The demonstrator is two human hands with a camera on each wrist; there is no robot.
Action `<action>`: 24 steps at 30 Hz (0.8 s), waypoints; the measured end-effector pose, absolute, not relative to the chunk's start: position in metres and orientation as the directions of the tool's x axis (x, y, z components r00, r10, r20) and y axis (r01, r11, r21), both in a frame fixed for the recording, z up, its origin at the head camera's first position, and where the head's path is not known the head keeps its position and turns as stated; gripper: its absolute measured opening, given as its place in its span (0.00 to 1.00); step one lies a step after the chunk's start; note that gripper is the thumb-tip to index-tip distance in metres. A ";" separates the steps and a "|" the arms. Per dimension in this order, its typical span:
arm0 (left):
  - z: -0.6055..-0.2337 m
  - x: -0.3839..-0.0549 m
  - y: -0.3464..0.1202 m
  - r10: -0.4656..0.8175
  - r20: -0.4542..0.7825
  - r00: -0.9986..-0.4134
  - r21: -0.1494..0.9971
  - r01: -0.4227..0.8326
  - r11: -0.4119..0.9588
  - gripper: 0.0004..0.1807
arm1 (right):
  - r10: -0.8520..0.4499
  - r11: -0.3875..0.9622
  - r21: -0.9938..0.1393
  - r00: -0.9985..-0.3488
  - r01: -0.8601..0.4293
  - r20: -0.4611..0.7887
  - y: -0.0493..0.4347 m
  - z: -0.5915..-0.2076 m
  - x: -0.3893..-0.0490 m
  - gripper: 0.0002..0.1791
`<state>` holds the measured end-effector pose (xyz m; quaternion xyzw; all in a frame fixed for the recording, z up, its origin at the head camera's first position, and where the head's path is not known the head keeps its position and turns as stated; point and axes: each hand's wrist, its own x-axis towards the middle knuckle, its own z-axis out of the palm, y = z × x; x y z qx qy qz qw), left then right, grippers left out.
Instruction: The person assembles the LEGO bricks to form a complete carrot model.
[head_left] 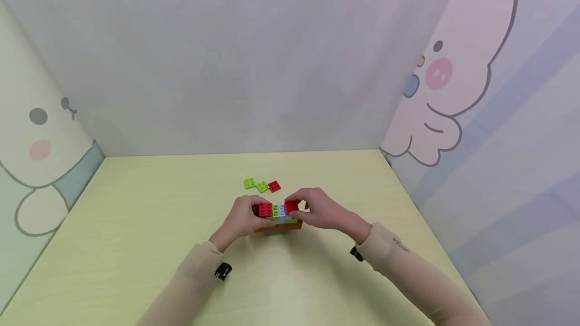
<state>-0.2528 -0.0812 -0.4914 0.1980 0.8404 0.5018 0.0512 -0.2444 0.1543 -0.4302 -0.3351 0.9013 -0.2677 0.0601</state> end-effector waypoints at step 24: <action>-0.489 -0.252 -0.081 0.385 0.103 -0.917 0.866 0.273 0.419 0.17 | -0.659 0.658 -0.442 -0.750 -0.610 0.054 0.150 -0.428 -0.246 0.16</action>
